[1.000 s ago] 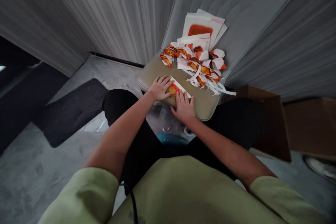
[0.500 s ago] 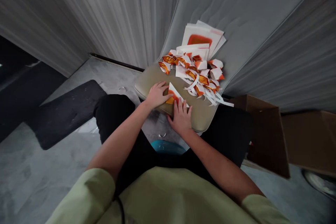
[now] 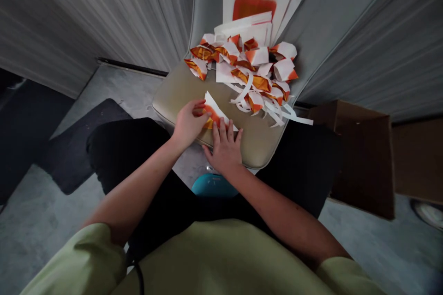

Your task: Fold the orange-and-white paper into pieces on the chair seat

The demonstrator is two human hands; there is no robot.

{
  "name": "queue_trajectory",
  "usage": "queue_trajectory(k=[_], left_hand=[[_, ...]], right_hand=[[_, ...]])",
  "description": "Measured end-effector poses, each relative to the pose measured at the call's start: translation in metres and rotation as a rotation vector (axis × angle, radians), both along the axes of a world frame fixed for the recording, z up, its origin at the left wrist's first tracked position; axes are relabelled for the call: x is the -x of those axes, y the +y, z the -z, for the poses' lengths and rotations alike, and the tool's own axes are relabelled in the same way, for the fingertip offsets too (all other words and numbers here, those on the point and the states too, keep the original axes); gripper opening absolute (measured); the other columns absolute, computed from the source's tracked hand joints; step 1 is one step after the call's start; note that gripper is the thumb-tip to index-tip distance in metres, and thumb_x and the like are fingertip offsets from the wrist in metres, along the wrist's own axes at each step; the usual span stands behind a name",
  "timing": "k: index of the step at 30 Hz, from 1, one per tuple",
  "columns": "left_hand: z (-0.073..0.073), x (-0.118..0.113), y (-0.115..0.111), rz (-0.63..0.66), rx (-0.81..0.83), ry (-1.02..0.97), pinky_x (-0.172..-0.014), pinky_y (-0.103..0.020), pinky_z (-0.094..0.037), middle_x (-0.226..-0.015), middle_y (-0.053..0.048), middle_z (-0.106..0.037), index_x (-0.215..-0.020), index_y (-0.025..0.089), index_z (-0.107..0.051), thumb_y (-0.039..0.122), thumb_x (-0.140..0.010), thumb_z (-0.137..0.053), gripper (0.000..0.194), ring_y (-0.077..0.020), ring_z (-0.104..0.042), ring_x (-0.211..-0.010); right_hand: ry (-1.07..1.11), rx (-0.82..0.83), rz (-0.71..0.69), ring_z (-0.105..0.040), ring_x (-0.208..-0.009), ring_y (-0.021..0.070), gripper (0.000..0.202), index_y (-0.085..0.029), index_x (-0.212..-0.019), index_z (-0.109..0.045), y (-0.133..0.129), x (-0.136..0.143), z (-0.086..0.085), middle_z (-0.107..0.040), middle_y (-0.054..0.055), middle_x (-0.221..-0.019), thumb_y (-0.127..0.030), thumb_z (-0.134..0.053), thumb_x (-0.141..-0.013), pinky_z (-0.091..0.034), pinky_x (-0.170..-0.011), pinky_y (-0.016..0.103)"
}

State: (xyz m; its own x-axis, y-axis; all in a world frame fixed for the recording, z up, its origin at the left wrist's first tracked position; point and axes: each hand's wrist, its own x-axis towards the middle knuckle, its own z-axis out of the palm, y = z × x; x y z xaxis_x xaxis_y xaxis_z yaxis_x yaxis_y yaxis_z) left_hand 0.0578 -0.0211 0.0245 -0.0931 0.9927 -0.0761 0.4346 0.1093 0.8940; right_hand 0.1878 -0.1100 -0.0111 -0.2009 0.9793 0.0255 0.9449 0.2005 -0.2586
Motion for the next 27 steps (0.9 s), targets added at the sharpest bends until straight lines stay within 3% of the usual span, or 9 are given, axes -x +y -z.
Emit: queue_trajectory(k=[2, 4, 6, 9, 13, 17, 20, 22, 27], left_hand=[[-0.002, -0.002, 0.000, -0.050, 0.005, -0.046, -0.085, -0.034, -0.059, -0.133, -0.011, -0.068, -0.132, 0.017, -0.063, 0.021, -0.079, -0.076, 0.055, -0.0159, -0.069, -0.088], [-0.003, -0.001, 0.001, -0.032, 0.039, -0.094, -0.078, -0.031, -0.059, -0.125, -0.010, -0.070, -0.136, 0.018, -0.060, 0.022, -0.079, -0.077, 0.060, -0.0146, -0.068, -0.082], [-0.003, 0.002, 0.003, 0.073, 0.075, -0.060, -0.073, -0.030, -0.056, -0.102, -0.006, -0.074, -0.124, 0.017, -0.067, 0.024, -0.079, -0.076, 0.046, -0.0153, -0.067, -0.077], [-0.003, 0.010, 0.001, 0.169, 0.028, 0.147, -0.070, -0.030, -0.052, -0.077, -0.002, -0.067, -0.088, 0.017, -0.074, 0.026, -0.080, -0.074, 0.012, -0.0161, -0.063, -0.072], [-0.009, 0.023, -0.004, 0.166, -0.200, 0.207, -0.075, -0.031, -0.053, -0.088, -0.003, -0.068, -0.086, 0.018, -0.076, 0.016, -0.081, -0.068, 0.009, -0.0165, -0.064, -0.079], [-0.013, 0.040, -0.006, 0.324, -0.429, 0.181, -0.093, -0.035, -0.055, -0.104, -0.005, -0.071, -0.092, 0.020, -0.076, 0.012, -0.081, -0.068, 0.016, -0.0194, -0.068, -0.100], [-0.014, 0.053, -0.004, 0.472, -0.496, 0.245, -0.096, -0.036, -0.055, -0.111, -0.008, -0.071, -0.094, 0.019, -0.074, 0.013, -0.086, -0.066, 0.013, -0.0210, -0.068, -0.107], [-0.015, 0.059, -0.004, 0.561, -0.488, 0.327, -0.095, -0.038, -0.056, -0.114, -0.009, -0.071, -0.097, 0.019, -0.073, 0.014, -0.087, -0.065, 0.014, -0.0224, -0.069, -0.107], [-0.018, 0.067, -0.010, 0.748, -0.395, 0.476, -0.097, -0.045, -0.055, -0.124, -0.010, -0.071, -0.103, 0.021, -0.072, 0.022, -0.087, -0.067, 0.017, -0.0286, -0.068, -0.115]], right_hand=[[0.004, 0.001, 0.002, -0.014, -0.158, 0.0447, 0.079, -0.008, -0.163, -0.029, 0.000, 0.000, 0.000, -0.017, 0.019, -0.173, -0.048, -0.050, -0.098, -0.010, -0.121, 0.075], [-0.001, -0.003, 0.007, -0.014, -0.158, 0.0449, 0.079, -0.009, -0.163, -0.030, 0.000, 0.000, 0.000, -0.018, 0.020, -0.172, -0.048, -0.051, -0.097, -0.011, -0.121, 0.075], [-0.011, -0.005, 0.011, -0.014, -0.158, 0.0452, 0.080, -0.010, -0.163, -0.031, -0.001, 0.000, 0.000, -0.018, 0.019, -0.173, -0.049, -0.053, -0.097, -0.012, -0.121, 0.075], [-0.021, 0.007, 0.009, -0.014, -0.158, 0.0461, 0.080, -0.014, -0.163, -0.031, -0.002, 0.000, -0.002, -0.017, 0.019, -0.173, -0.050, -0.055, -0.096, -0.014, -0.120, 0.075], [0.032, 0.003, 0.038, -0.011, -0.158, 0.0470, 0.079, -0.017, -0.164, -0.027, 0.003, -0.007, -0.018, -0.014, 0.018, -0.174, -0.049, -0.053, -0.096, -0.020, -0.118, 0.076], [0.120, -0.183, 0.034, -0.007, -0.159, 0.0439, 0.077, -0.013, -0.162, -0.030, 0.027, -0.032, -0.040, -0.021, 0.019, -0.171, -0.043, -0.056, -0.096, -0.024, -0.121, 0.069], [0.150, -0.185, -0.184, -0.031, -0.153, 0.0362, 0.058, -0.017, -0.152, -0.048, 0.053, -0.051, -0.042, -0.050, 0.015, -0.157, -0.031, -0.057, -0.097, -0.028, -0.123, 0.060], [0.139, -0.124, -0.316, -0.047, -0.142, 0.0342, 0.041, -0.019, -0.136, -0.064, 0.066, -0.057, -0.037, -0.065, 0.012, -0.140, -0.028, -0.060, -0.096, -0.032, -0.121, 0.057], [0.165, -0.086, -0.356, -0.062, -0.124, 0.0301, 0.022, -0.020, -0.112, -0.074, 0.077, -0.059, -0.027, -0.071, 0.012, -0.130, -0.023, -0.066, -0.093, -0.045, -0.107, 0.050]])
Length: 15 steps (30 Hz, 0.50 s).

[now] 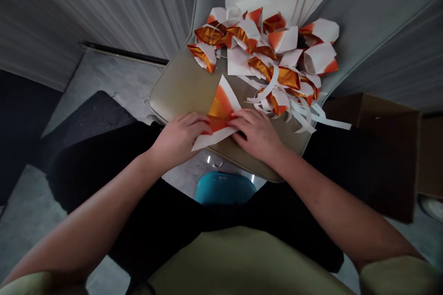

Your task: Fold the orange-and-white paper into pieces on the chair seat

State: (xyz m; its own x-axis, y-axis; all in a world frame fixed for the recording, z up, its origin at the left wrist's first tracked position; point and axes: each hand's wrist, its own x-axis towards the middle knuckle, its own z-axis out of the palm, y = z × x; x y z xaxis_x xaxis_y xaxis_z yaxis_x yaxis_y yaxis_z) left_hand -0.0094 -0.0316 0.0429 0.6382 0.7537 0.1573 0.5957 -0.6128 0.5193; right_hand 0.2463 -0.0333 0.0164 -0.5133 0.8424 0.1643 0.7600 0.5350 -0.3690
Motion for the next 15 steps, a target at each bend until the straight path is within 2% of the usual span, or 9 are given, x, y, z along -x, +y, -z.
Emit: queue_trajectory(k=[4, 9, 15], left_hand=[[0.001, -0.002, -0.008, -0.151, 0.097, -0.022, -0.098, -0.044, -0.055, -0.118, -0.008, -0.074, -0.099, 0.025, -0.075, 0.041, -0.093, -0.067, 0.020, -0.0272, -0.070, -0.110], [0.009, -0.005, -0.012, -0.367, 0.246, -0.181, -0.090, -0.036, -0.057, -0.106, -0.006, -0.076, -0.092, 0.026, -0.079, 0.037, -0.095, -0.064, 0.019, -0.0218, -0.072, -0.098], [0.011, -0.013, -0.009, -0.566, 0.410, -0.195, -0.079, -0.029, -0.057, -0.098, -0.003, -0.078, -0.092, 0.027, -0.080, 0.039, -0.091, -0.068, 0.017, -0.0204, -0.071, -0.090]], right_hand=[[0.060, 0.037, 0.005, -0.062, -0.128, 0.0271, 0.016, -0.023, -0.110, -0.073, -0.003, -0.003, -0.005, -0.071, 0.009, -0.133, -0.025, -0.065, -0.096, -0.046, -0.106, 0.047], [0.127, 0.105, 0.038, -0.063, -0.128, 0.0259, 0.008, -0.025, -0.096, -0.073, -0.003, -0.006, -0.007, -0.074, 0.005, -0.130, -0.028, -0.066, -0.097, -0.046, -0.106, 0.047], [0.160, 0.077, 0.118, -0.066, -0.120, 0.0247, 0.012, -0.024, -0.090, -0.072, -0.002, 0.002, -0.005, -0.075, 0.005, -0.123, -0.029, -0.065, -0.098, -0.044, -0.105, 0.045]])
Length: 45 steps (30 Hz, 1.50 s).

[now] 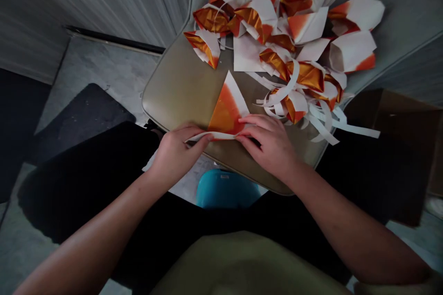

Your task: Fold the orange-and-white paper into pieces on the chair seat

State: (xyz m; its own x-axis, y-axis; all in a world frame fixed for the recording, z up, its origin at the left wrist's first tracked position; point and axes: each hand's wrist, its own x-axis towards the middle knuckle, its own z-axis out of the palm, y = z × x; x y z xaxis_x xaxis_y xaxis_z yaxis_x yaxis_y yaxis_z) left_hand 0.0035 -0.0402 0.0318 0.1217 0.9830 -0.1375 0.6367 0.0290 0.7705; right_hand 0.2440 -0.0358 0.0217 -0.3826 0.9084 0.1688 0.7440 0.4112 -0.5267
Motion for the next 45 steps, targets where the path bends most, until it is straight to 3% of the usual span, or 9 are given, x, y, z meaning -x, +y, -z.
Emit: queue_trajectory(k=[5, 10, 22, 28, 35, 45], left_hand=[[-0.003, -0.007, 0.006, -0.136, 0.087, 0.019, -0.076, -0.030, -0.054, -0.092, 0.000, -0.080, -0.094, 0.027, -0.081, 0.041, -0.088, -0.070, 0.019, -0.0202, -0.072, -0.084], [0.001, -0.010, 0.010, -0.202, 0.133, 0.128, -0.058, -0.030, -0.045, -0.072, -0.003, -0.075, -0.081, 0.021, -0.079, 0.052, -0.088, -0.069, 0.034, -0.0185, -0.065, -0.065], [0.011, -0.014, 0.009, -0.189, -0.016, 0.278, -0.054, -0.027, -0.034, -0.060, 0.000, -0.060, -0.064, 0.021, -0.065, 0.054, -0.088, -0.066, 0.041, -0.0139, -0.052, -0.058], [0.008, -0.012, 0.016, -0.203, 0.040, 0.237, -0.051, -0.028, -0.026, -0.053, 0.003, -0.048, -0.056, 0.021, -0.049, 0.054, -0.086, -0.069, 0.049, -0.0114, -0.041, -0.052], [0.009, -0.013, 0.016, -0.205, 0.025, 0.249, -0.052, -0.028, -0.025, -0.052, 0.003, -0.047, -0.056, 0.021, -0.045, 0.053, -0.084, -0.069, 0.049, -0.0119, -0.040, -0.052], [0.010, -0.012, 0.016, -0.199, 0.021, 0.254, -0.052, -0.029, -0.024, -0.053, 0.003, -0.046, -0.055, 0.021, -0.044, 0.051, -0.086, -0.069, 0.050, -0.0115, -0.038, -0.052]], right_hand=[[0.031, -0.046, 0.081, -0.069, -0.108, 0.0237, 0.013, -0.023, -0.086, -0.071, 0.001, 0.008, 0.003, -0.077, 0.004, -0.113, -0.027, -0.065, -0.097, -0.045, -0.098, 0.043], [0.032, -0.070, 0.136, -0.068, -0.107, 0.0230, 0.008, -0.024, -0.092, -0.071, 0.000, 0.012, 0.010, -0.076, 0.003, -0.109, -0.025, -0.064, -0.097, -0.044, -0.096, 0.042], [0.027, -0.075, 0.165, -0.067, -0.106, 0.0241, 0.006, -0.025, -0.095, -0.071, -0.001, 0.013, 0.017, -0.074, 0.004, -0.108, -0.026, -0.064, -0.096, -0.044, -0.093, 0.042], [0.056, -0.078, 0.173, -0.067, -0.104, 0.0236, 0.005, -0.025, -0.092, -0.070, 0.000, 0.013, 0.019, -0.074, 0.003, -0.105, -0.026, -0.067, -0.095, -0.043, -0.092, 0.041], [0.060, -0.060, 0.163, -0.066, -0.107, 0.0234, 0.008, -0.026, -0.098, -0.072, 0.000, 0.010, 0.017, -0.074, 0.003, -0.108, -0.023, -0.064, -0.097, -0.044, -0.095, 0.042], [0.099, -0.021, -0.012, -0.069, -0.114, 0.0229, 0.020, -0.025, -0.113, -0.074, 0.005, -0.012, 0.013, -0.076, 0.005, -0.121, -0.020, -0.061, -0.099, -0.050, -0.102, 0.045]])
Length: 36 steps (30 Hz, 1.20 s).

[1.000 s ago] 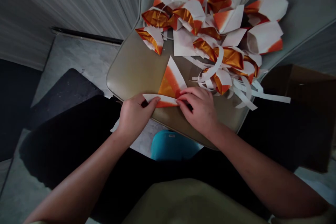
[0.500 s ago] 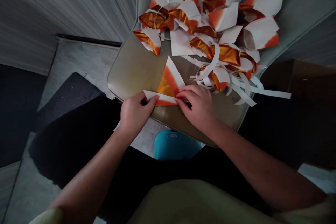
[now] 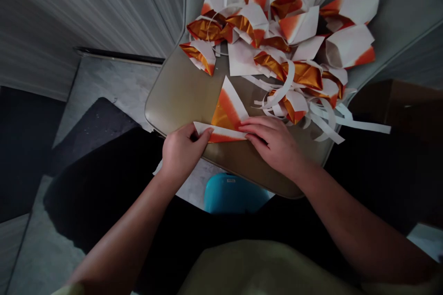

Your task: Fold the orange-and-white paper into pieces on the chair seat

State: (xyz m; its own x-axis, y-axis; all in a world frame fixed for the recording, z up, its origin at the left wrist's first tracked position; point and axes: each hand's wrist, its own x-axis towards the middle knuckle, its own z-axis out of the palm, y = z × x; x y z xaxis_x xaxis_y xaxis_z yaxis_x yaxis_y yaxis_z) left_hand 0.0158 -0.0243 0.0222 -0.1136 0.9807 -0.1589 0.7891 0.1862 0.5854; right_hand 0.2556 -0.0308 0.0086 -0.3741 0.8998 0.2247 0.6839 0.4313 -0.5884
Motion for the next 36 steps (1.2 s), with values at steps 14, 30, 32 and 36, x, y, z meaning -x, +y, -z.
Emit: queue_trajectory(k=[14, 30, 32, 36], left_hand=[[0.003, 0.002, 0.000, 0.013, -0.016, 0.054, -0.051, -0.027, -0.024, -0.053, 0.004, -0.046, -0.055, 0.020, -0.045, 0.053, -0.085, -0.068, 0.050, -0.0105, -0.037, -0.051], [0.005, 0.009, -0.001, 0.080, -0.062, 0.003, -0.050, -0.026, -0.025, -0.053, 0.005, -0.044, -0.054, 0.019, -0.043, 0.049, -0.085, -0.070, 0.050, -0.0088, -0.037, -0.050], [0.006, 0.009, -0.001, 0.089, -0.091, 0.010, -0.050, -0.026, -0.025, -0.052, 0.005, -0.044, -0.054, 0.019, -0.042, 0.047, -0.085, -0.070, 0.051, -0.0085, -0.037, -0.050], [0.007, 0.009, -0.001, 0.105, -0.127, 0.026, -0.050, -0.026, -0.025, -0.052, 0.005, -0.043, -0.053, 0.019, -0.042, 0.045, -0.085, -0.071, 0.051, -0.0081, -0.035, -0.048]], right_hand=[[0.081, 0.029, -0.036, -0.070, -0.115, 0.0196, 0.032, -0.026, -0.112, -0.076, 0.003, -0.007, 0.001, -0.076, 0.003, -0.124, -0.006, -0.056, -0.097, -0.055, -0.104, 0.043], [0.081, 0.052, 0.041, -0.065, -0.126, 0.0284, 0.017, -0.026, -0.109, -0.073, -0.010, -0.015, -0.005, -0.073, 0.006, -0.127, -0.023, -0.068, -0.093, -0.054, -0.110, 0.055], [0.068, 0.038, 0.061, -0.066, -0.125, 0.0289, 0.011, -0.025, -0.103, -0.073, -0.010, -0.015, -0.004, -0.073, 0.007, -0.125, -0.025, -0.069, -0.092, -0.054, -0.109, 0.055], [0.068, 0.028, 0.078, -0.066, -0.125, 0.0281, 0.003, -0.023, -0.094, -0.071, -0.011, -0.013, -0.002, -0.073, 0.008, -0.123, -0.023, -0.068, -0.093, -0.054, -0.110, 0.051]])
